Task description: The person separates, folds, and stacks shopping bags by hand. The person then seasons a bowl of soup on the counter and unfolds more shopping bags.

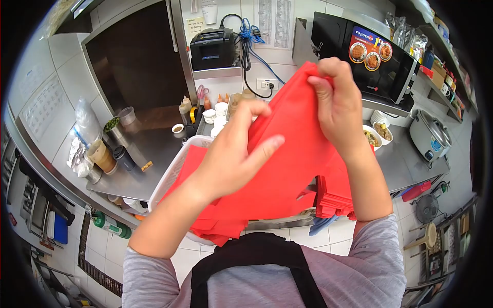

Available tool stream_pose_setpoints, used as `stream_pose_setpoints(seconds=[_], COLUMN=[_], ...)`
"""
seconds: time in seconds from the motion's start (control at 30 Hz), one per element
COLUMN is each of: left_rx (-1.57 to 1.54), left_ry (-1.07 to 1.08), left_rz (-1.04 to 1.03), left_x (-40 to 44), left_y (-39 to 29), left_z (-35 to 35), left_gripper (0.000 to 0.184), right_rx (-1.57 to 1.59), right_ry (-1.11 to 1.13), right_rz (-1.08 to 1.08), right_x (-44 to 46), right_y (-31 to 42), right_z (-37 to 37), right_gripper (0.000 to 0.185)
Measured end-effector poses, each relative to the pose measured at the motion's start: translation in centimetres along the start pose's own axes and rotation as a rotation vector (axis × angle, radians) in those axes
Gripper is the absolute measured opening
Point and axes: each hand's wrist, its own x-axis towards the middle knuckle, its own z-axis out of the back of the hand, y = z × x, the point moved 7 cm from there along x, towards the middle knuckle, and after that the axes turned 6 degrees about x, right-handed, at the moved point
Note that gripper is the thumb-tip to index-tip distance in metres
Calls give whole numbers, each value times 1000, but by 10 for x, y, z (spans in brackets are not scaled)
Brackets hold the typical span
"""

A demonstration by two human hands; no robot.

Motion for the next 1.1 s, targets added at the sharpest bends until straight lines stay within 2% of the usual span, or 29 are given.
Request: stream_pose_setpoints(seconds=[0.03,0.1,0.13,0.2,0.3,0.4,0.5,0.53,0.57,0.63,0.67,0.7,0.73,0.77,0.8,0.83,0.87,0.9,0.97,1.0,1.1], left_rx=[0,464,463,330,305,220,154,137,155,242,172,103,81,-45,-139,-232,-322,-320,-710,-744,-753], left_ry=[-1,-50,-50,-3,-29,23,26,27,28,-39,-76,-112,-225,-278,-302,-327,-318,-323,-451,-465,-442], left_rz=[0,-48,-48,120,195,295,266,274,251,153,200,249,190,215,224,232,236,232,168,181,162], left_x=[-10,-32,-40,-55,-73,-88,-88,-84,-80,-68,-61,-56,-53,-52,-49,-47,-48,-47,-45,-43,-40], left_y=[0,-3,1,24,44,69,84,86,89,79,75,75,80,85,84,84,89,88,85,76,69], left_z=[-4,-14,-18,-29,-40,-53,-48,-41,-33,-8,7,20,33,41,49,56,61,63,70,71,75], left_gripper=[35,39,39,40,34,30,25,23,22,18,17,15,15,15,14,13,22,22,38,47,44], right_rx=[1,-57,-136,-134,-126,-228,-274,-250,-264,-197,-17,-23,45,116,208,209,376,545,671,797,921], right_ry=[0,-46,0,-10,-20,-81,-55,-40,-38,-65,-31,-33,-56,-79,20,20,44,70,87,103,82], right_rz=[1,-26,-43,-55,-77,-16,36,-27,-38,-85,-277,-275,-352,-428,-549,-542,-707,-872,-876,-883,-908], right_x=[0,0,-1,1,5,7,9,8,5,3,-2,-6,-12,-18,-26,-31,-46,-61,-75,-82,-94], right_y=[-2,-7,-12,-16,-25,-32,-36,-42,-46,-57,-68,-66,-70,-73,-77,-75,-85,-91,-90,-88,-82], right_z=[3,11,12,16,21,31,36,40,44,56,58,62,64,67,64,69,67,62,65,61,55], right_gripper=[20,17,15,14,13,13,12,21,21,27,42,42,46,50,51,51,46,41,37,33,27])
